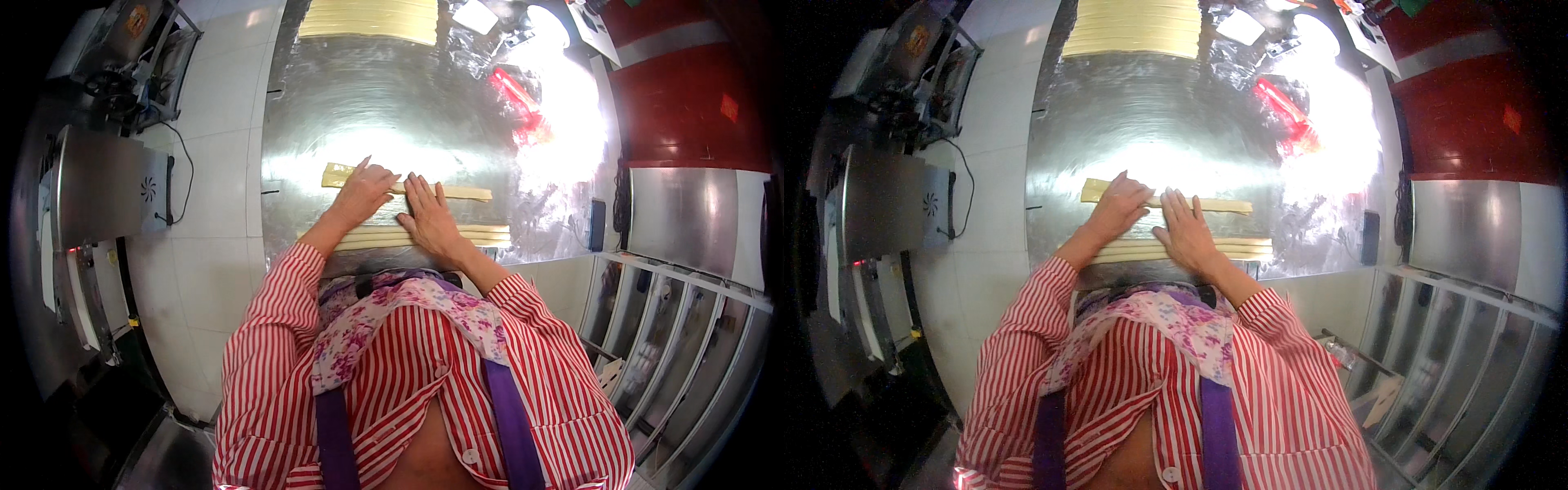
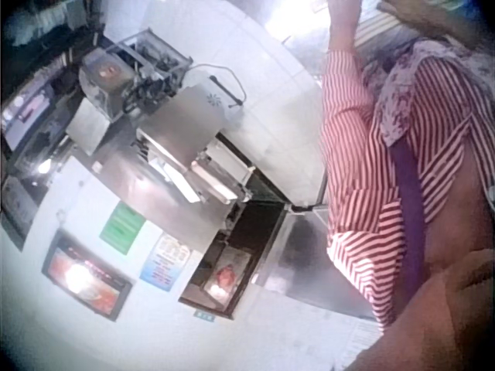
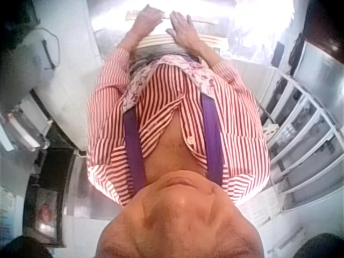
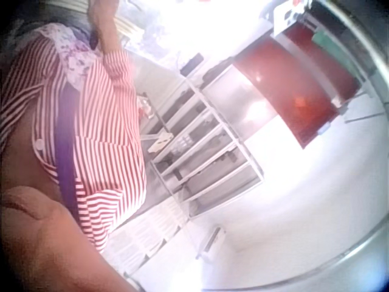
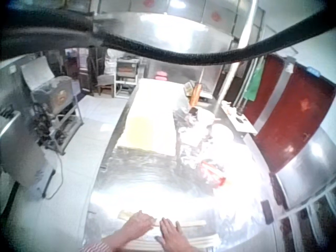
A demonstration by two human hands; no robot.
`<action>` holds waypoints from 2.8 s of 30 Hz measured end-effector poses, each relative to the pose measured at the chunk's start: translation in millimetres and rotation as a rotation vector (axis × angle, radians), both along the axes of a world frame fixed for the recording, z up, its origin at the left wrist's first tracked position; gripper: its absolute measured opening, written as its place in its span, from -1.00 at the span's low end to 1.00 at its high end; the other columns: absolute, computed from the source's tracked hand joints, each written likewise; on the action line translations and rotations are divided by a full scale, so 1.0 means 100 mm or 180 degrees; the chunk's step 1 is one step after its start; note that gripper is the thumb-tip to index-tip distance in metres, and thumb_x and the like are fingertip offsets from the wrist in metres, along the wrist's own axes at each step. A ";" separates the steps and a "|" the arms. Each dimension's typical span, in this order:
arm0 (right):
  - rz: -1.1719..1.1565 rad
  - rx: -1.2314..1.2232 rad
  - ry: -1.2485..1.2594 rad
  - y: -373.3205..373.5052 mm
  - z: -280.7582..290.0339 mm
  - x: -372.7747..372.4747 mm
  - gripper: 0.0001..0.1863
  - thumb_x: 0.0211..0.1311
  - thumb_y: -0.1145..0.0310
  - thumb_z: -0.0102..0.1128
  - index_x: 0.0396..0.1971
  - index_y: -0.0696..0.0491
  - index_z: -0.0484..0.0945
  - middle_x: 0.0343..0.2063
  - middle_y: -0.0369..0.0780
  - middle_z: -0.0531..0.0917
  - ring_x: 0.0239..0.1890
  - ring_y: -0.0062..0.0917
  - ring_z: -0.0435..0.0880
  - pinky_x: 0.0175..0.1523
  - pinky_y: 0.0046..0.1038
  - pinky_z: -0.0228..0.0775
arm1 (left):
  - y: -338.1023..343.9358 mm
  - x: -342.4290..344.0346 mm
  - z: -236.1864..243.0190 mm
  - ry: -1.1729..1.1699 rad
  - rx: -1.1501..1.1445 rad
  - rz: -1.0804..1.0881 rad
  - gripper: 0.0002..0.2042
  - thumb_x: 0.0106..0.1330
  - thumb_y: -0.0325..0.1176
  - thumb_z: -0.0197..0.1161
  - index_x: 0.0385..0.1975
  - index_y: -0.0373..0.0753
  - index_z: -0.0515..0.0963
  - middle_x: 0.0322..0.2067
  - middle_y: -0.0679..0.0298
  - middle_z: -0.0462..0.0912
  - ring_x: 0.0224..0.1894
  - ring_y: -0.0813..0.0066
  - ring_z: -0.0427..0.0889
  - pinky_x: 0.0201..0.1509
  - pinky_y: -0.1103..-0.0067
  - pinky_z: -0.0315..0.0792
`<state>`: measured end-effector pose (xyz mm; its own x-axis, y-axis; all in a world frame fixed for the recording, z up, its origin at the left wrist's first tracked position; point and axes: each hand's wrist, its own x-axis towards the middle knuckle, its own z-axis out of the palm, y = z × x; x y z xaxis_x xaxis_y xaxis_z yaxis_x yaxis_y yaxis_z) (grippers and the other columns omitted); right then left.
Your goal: The person brushes a yellow liquid onto a large sheet of dough that has been cut into long strips. They then pick up the strips one by one and roll them into thin, cylindrical shapes on a stainless steel table.
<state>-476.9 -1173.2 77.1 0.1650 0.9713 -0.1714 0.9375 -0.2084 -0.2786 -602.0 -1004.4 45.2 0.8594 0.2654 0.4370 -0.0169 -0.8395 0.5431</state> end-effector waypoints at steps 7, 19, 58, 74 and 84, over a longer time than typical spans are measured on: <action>0.0185 -0.0017 0.0031 0.16 -0.07 -0.17 -0.23 0.40 0.01 -0.07 0.40 0.23 0.04 0.44 -0.03 0.06 0.50 -0.21 -0.03 0.52 -0.05 -0.28 | 0.17 -0.22 -0.17 0.0061 -0.0046 -0.0198 -0.96 0.14 -0.53 0.23 -0.42 -0.30 0.53 -0.43 0.16 0.50 -0.19 0.13 0.51 0.25 0.20 0.35; 0.0312 0.0085 0.0078 0.37 -0.09 -0.33 -0.24 0.38 0.04 -0.01 0.39 0.23 0.08 0.43 -0.02 0.09 0.50 -0.23 0.00 0.52 -0.06 -0.25 | 0.42 -0.43 -0.09 0.0353 0.0103 -0.0134 -0.84 0.09 -0.50 0.30 -0.31 -0.29 0.58 -0.35 0.20 0.58 -0.08 0.16 0.55 0.24 0.17 0.35; 0.1073 0.0951 0.0317 1.07 -0.37 -0.64 -0.77 0.09 0.44 0.23 -0.22 0.10 0.53 -0.30 -0.16 0.52 -0.21 -0.28 0.50 -0.08 -0.30 0.35 | 0.40 -1.14 -0.07 0.0796 -0.0122 0.0666 -0.85 0.10 -0.50 0.28 -0.32 -0.29 0.58 -0.39 0.20 0.51 -0.26 0.19 0.49 -0.14 0.34 0.39; 0.0258 0.1134 0.0879 0.60 -0.43 -0.16 -0.88 0.05 0.38 0.28 -0.42 0.07 0.57 -0.40 -0.17 0.53 -0.24 -0.24 0.51 -0.10 -0.26 0.35 | 0.19 -0.80 0.16 0.0688 -0.0180 0.0566 -0.80 0.16 -0.39 0.34 -0.22 -0.24 0.61 -0.34 0.22 0.55 -0.25 0.23 0.51 -0.13 0.37 0.41; 0.0092 0.1163 0.0966 0.33 -0.43 0.20 -0.88 0.04 0.39 0.30 -0.40 0.07 0.61 -0.40 -0.17 0.55 -0.24 -0.24 0.53 -0.09 -0.25 0.35 | 0.07 -0.61 0.20 0.0809 -0.0138 0.0450 -0.78 0.16 -0.41 0.34 -0.19 -0.24 0.62 -0.30 0.19 0.56 -0.20 0.21 0.53 -0.11 0.37 0.42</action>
